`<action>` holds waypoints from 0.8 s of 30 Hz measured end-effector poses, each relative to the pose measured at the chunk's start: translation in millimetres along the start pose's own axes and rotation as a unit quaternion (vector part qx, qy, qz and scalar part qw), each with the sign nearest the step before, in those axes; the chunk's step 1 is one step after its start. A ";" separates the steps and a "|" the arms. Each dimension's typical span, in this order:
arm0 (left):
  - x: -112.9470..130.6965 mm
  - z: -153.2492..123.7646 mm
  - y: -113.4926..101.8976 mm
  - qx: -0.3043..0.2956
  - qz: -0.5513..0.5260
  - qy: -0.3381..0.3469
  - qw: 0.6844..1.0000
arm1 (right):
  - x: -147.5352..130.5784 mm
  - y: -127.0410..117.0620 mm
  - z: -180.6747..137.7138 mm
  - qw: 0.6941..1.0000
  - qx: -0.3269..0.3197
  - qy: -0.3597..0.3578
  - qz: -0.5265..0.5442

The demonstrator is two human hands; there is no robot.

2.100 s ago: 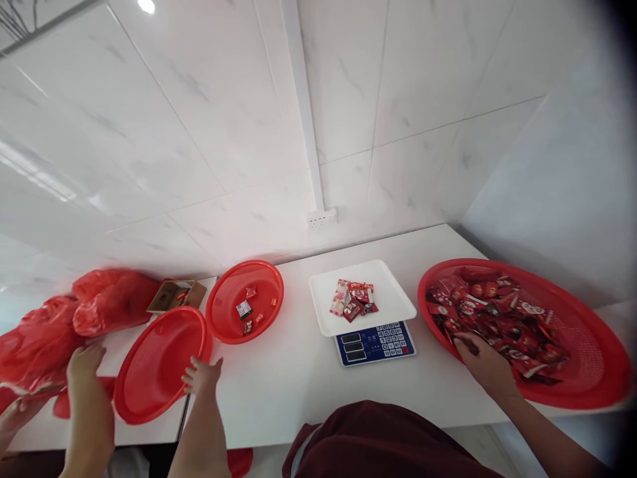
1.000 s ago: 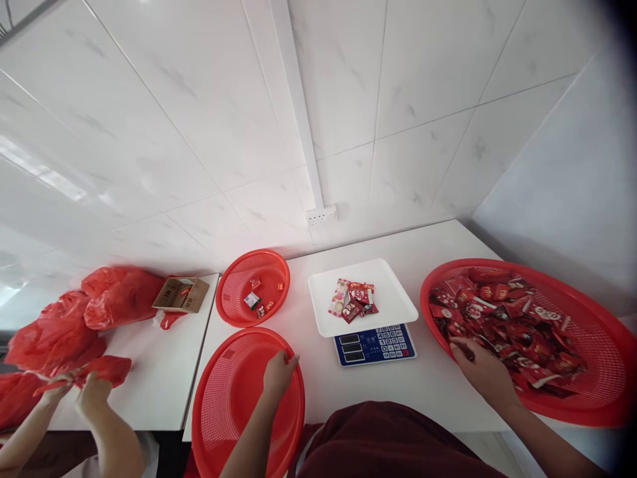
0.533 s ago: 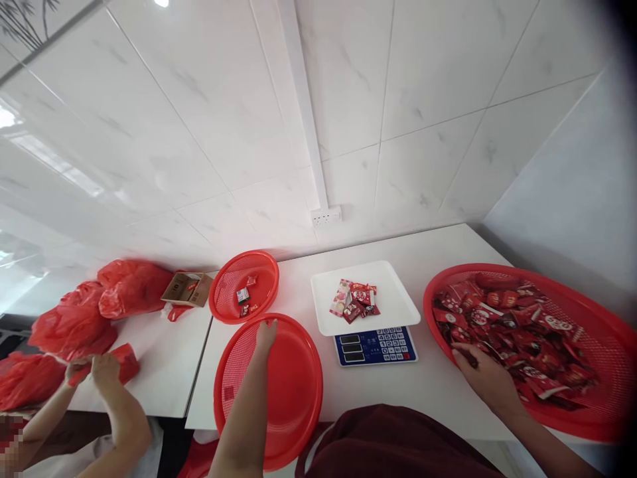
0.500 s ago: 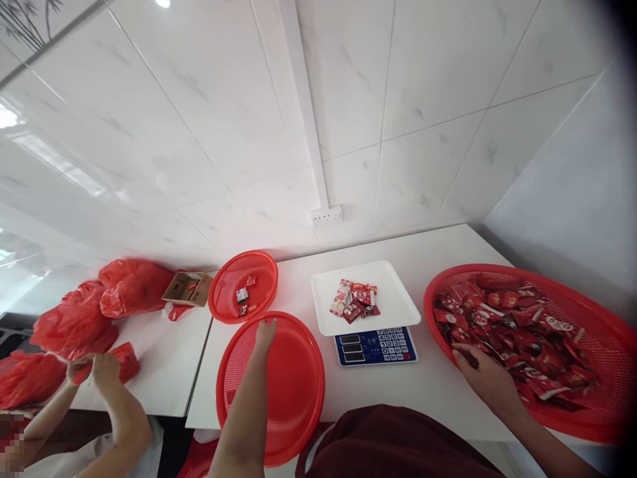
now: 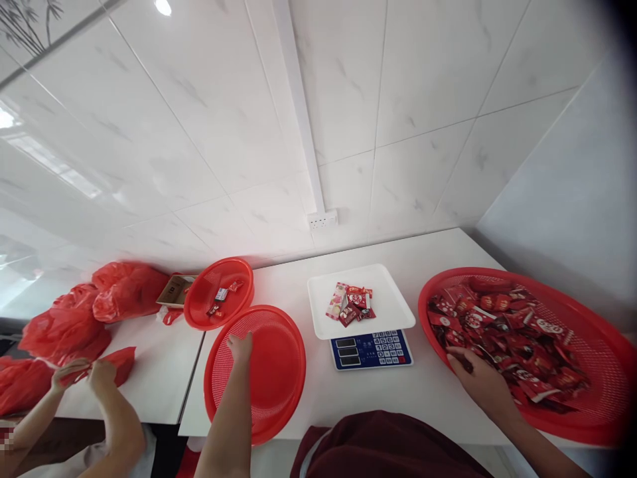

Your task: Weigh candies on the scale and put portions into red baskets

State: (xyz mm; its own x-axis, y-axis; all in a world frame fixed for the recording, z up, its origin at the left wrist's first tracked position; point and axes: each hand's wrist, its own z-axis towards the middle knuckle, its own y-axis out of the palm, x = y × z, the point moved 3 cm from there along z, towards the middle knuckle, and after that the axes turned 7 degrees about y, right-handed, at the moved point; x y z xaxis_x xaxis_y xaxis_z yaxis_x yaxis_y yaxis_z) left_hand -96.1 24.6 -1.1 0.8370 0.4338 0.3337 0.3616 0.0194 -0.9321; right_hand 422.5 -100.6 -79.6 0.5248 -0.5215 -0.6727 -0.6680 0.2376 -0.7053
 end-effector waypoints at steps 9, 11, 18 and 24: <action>160.3 -71.2 96.7 -0.139 -0.070 0.356 0.921 | -1.4 0.7 -0.2 1.000 0.009 -0.005 -0.002; 183.3 -75.3 110.1 -0.152 -0.063 0.371 0.914 | -1.0 1.0 -0.6 1.000 0.010 -0.003 -0.002; 203.7 -64.0 123.7 -0.163 -0.057 0.335 0.926 | -1.3 1.5 -1.0 1.000 0.010 -0.002 -0.017; 186.9 -71.5 108.9 -0.172 -0.170 0.287 0.927 | -15.4 2.7 -1.8 0.995 0.047 -0.078 -0.040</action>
State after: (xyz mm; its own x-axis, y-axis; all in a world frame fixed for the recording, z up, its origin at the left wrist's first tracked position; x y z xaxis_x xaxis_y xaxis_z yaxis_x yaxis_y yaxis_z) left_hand 129.1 43.3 -30.2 0.6959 -0.0965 0.7116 0.6713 -0.2646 -0.6923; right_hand 411.7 -93.4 -70.8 0.6551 -0.4100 -0.6346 -0.5716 0.2803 -0.7712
